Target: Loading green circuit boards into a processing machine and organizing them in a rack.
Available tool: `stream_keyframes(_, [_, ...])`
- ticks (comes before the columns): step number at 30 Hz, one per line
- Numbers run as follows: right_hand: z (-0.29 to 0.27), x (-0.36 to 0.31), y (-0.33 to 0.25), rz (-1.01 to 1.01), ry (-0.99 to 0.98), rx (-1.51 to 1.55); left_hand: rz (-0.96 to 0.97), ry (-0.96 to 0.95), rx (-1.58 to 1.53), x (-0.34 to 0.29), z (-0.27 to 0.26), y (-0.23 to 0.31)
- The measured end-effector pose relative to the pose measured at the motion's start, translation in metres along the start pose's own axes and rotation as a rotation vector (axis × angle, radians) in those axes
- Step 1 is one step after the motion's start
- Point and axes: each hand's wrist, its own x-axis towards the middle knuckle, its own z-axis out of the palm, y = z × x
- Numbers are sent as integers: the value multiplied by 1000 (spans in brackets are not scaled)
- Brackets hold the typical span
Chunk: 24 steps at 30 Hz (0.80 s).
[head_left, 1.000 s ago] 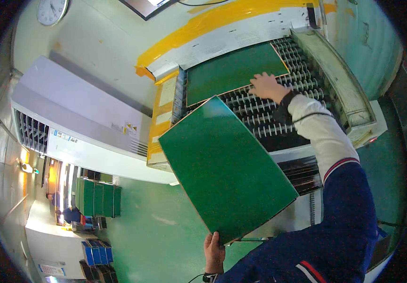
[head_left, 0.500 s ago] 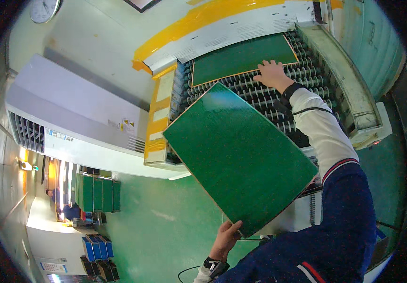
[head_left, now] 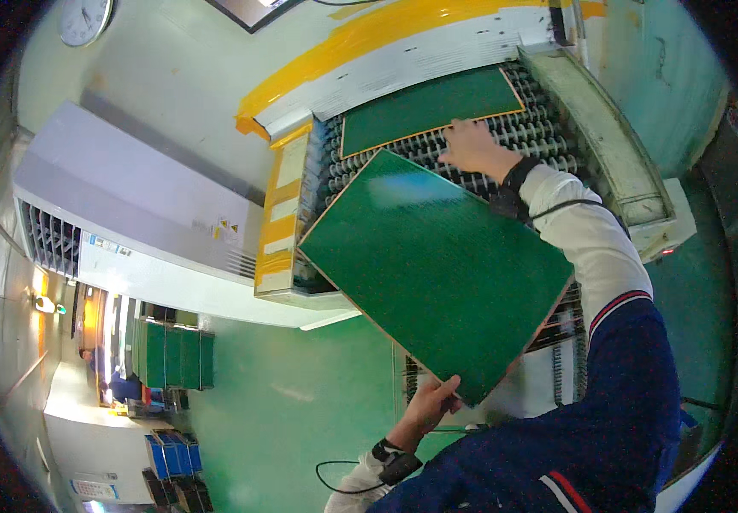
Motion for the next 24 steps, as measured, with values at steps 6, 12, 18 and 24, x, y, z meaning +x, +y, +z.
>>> stream_keyframes(6, [-44,-82,-71,-190,-322,117,29,-406,-280,35,49,0])
stream_keyframes(12, [-60,-146,-98,-234,-464,74,24,-702,-55,55,90,-24])
stream_keyframes(18, [-32,-140,-81,-275,-289,124,82,-544,208,37,45,-45])
stream_keyframes(24, [-16,-96,-57,-342,-225,112,93,-176,212,9,-38,-92])
